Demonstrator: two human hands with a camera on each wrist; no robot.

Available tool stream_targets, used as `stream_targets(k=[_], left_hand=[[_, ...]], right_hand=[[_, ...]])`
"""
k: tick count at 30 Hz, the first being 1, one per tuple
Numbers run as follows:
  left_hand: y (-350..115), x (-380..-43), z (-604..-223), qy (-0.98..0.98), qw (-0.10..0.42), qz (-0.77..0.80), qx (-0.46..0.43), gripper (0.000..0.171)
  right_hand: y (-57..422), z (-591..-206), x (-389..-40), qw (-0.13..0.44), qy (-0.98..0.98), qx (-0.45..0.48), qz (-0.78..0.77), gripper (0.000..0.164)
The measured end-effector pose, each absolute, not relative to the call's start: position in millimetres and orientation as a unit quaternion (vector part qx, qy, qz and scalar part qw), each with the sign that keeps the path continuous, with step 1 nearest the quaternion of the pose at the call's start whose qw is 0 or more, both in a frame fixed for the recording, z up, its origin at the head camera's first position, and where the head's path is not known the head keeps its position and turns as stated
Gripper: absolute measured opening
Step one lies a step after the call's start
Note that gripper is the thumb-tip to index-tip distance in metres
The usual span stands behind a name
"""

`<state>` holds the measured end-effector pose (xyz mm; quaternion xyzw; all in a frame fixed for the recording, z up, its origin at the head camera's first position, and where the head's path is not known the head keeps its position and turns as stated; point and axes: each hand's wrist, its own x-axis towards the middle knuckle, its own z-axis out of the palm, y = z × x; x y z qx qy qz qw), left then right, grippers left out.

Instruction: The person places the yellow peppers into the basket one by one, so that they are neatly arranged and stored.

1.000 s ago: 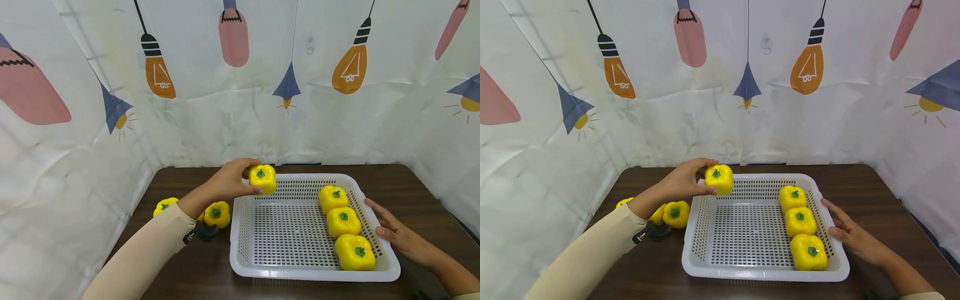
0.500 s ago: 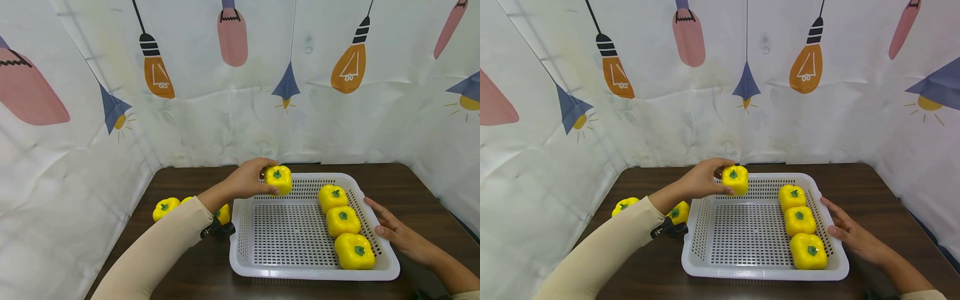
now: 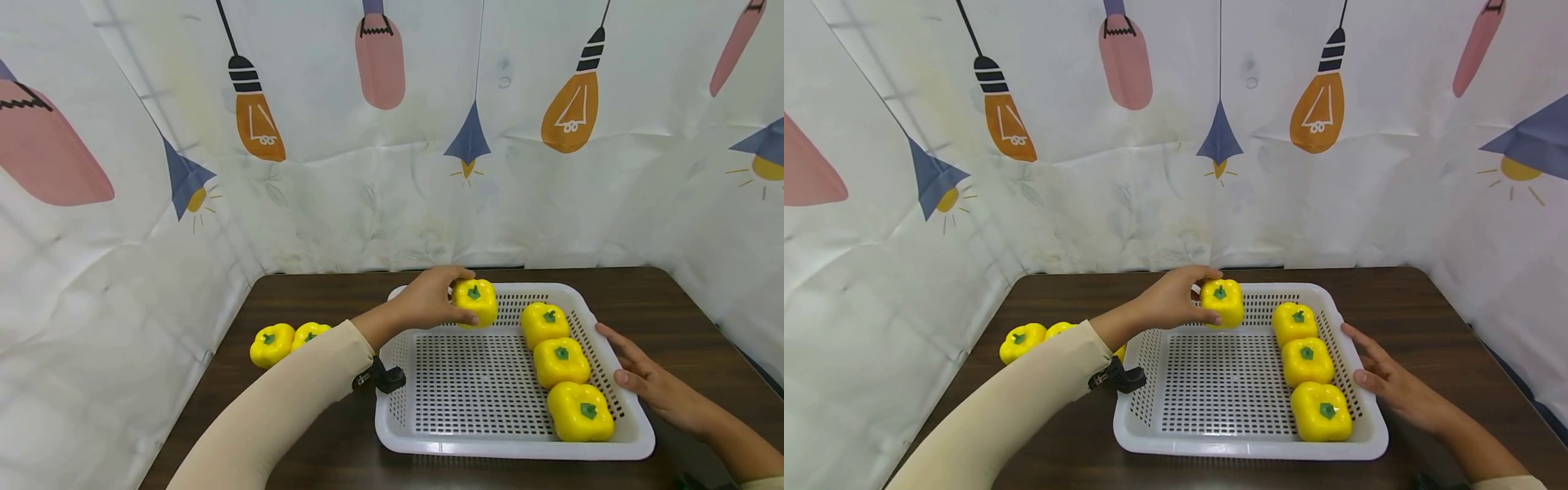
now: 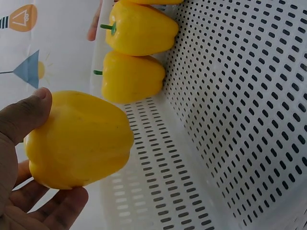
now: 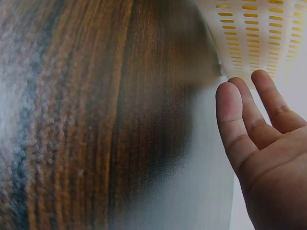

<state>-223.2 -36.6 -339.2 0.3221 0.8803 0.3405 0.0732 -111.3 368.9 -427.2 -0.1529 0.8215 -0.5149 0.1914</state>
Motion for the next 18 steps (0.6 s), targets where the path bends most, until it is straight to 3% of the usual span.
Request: stream_targets(k=[18], left_hand=[[-7.0,-221.4,-365.1,0.892,0.100,0.327,0.296,0.078]], right_hand=[[369.3,-429.5,-112.3,0.189,0.827,-0.152,-0.508,0.068]])
